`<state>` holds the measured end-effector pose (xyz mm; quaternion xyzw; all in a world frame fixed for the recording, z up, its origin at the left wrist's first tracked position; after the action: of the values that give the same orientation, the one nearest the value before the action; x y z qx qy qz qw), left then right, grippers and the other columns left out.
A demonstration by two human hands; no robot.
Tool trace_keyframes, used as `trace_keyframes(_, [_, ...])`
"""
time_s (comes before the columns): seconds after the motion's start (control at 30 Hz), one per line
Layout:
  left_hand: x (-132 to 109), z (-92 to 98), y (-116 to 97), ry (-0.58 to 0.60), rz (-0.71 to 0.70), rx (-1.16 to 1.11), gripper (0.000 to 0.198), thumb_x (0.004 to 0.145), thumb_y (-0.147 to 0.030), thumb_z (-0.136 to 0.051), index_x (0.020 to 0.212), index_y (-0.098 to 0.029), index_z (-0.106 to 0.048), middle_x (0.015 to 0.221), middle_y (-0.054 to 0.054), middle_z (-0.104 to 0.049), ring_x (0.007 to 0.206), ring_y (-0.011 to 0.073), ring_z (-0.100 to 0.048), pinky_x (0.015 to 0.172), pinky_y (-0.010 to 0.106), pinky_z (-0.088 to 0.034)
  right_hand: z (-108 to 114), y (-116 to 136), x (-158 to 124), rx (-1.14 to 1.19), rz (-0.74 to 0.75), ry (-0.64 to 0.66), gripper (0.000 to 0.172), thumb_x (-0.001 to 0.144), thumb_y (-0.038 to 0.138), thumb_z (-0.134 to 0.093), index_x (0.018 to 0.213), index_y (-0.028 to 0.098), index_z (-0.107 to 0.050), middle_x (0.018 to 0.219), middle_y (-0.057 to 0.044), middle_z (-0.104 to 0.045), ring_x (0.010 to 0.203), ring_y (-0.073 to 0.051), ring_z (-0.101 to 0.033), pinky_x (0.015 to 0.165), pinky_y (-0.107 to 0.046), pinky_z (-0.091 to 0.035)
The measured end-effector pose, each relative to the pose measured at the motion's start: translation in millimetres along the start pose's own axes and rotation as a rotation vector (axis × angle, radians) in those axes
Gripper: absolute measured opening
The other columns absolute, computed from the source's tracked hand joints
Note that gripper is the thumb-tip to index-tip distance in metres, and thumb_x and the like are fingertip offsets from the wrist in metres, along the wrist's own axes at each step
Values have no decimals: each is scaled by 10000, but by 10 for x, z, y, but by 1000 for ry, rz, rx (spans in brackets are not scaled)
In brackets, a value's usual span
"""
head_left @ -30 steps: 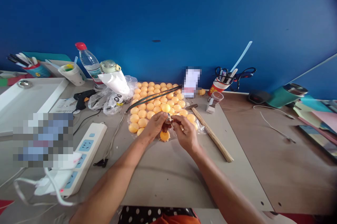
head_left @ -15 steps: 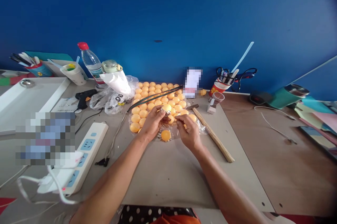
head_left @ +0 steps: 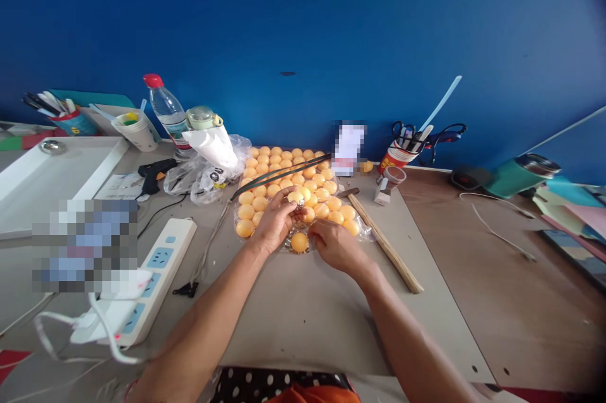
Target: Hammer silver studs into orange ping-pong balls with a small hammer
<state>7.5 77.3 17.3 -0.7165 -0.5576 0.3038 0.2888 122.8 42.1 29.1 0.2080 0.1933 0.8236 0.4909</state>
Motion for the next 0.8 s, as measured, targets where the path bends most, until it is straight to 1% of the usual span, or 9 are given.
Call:
trace_keyframes(0.07, [-2, -7, 8, 3, 4, 14, 465, 691, -221, -725, 1122, -208, -550, 831, -15, -613, 666, 117, -637, 654, 262, -489, -10, 31, -3, -63, 47, 11, 214, 767, 28, -486, 755, 185, -632, 772, -45, -656, 737, -183, -576, 662, -280, -428])
trace_keyframes(0.13, [-4, -18, 9, 10, 2, 25, 457, 691, -224, -725, 1114, -205, -553, 820, -19, -603, 657, 112, -631, 659, 263, -488, -21, 56, -8, -115, 87, -3, 215, 768, 29, -502, 754, 191, -642, 785, -57, -651, 804, -210, -572, 726, -318, -441])
trace_keyframes(0.2, [-6, -22, 10, 12, 1, 31, 453, 690, -226, -725, 1110, -205, -555, 821, -20, -598, 655, 107, -627, 664, 265, -488, -36, 68, -15, -140, 108, -27, 208, 790, 47, -520, 786, 203, -658, 820, -67, -648, 852, -227, -564, 765, -346, -445])
trace_keyframes(0.3, [-6, -12, 14, 4, 7, 38, 451, 687, -223, -722, 1107, -204, -558, 824, -17, -599, 655, 109, -627, 668, 267, -487, -67, 73, -21, -129, 115, -47, 207, 811, 72, -550, 876, 223, -675, 877, -67, -647, 870, -227, -559, 774, -356, -451])
trace_keyframes(0.37, [-5, -3, 15, 3, 8, 44, 448, 691, -221, -720, 1108, -203, -559, 827, -15, -601, 660, 112, -628, 673, 269, -488, -83, 78, -16, -114, 111, -53, 215, 810, 75, -565, 909, 230, -675, 888, -61, -645, 857, -220, -558, 771, -354, -456])
trace_keyframes(0.43, [-3, 3, 15, 5, 5, 47, 444, 695, -221, -718, 1109, -202, -559, 831, -12, -603, 667, 115, -630, 675, 270, -489, -97, 86, -2, -104, 101, -53, 205, 810, 73, -568, 900, 225, -673, 880, -58, -643, 840, -215, -556, 765, -352, -458])
trace_keyframes(0.63, [-1, 9, 21, 10, 2, 54, 431, 704, -233, -720, 1103, -197, -562, 825, -11, -609, 662, 111, -629, 662, 260, -488, -91, 93, 33, -45, 78, -88, 190, 792, 41, -533, 741, 201, -622, 791, -44, -619, 758, -187, -548, 705, -312, -447])
trace_keyframes(0.7, [-2, 13, 25, 6, 6, 51, 439, 702, -238, -725, 1107, -198, -561, 824, -11, -613, 661, 113, -630, 659, 263, -491, -71, 44, 30, 13, 40, -117, 176, 790, 56, -517, 719, 195, -598, 776, -40, -606, 714, -173, -547, 658, -291, -441])
trace_keyframes(0.8, [-1, 20, 32, 1, 17, 37, 461, 697, -239, -732, 1122, -203, -557, 822, -9, -622, 686, 133, -651, 678, 281, -505, 2, -57, 12, 128, -35, -197, 141, 772, 85, -493, 735, 189, -581, 769, -37, -604, 658, -152, -544, 598, -262, -431])
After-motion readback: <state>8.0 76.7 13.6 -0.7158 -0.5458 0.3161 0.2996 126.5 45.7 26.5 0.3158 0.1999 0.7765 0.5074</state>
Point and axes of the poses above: each hand's wrist, its own x-axis towards the middle knuckle, its own z-axis out of the back of the hand, y = z × x, the point moved 8 cm from there along x, towards the middle knuckle
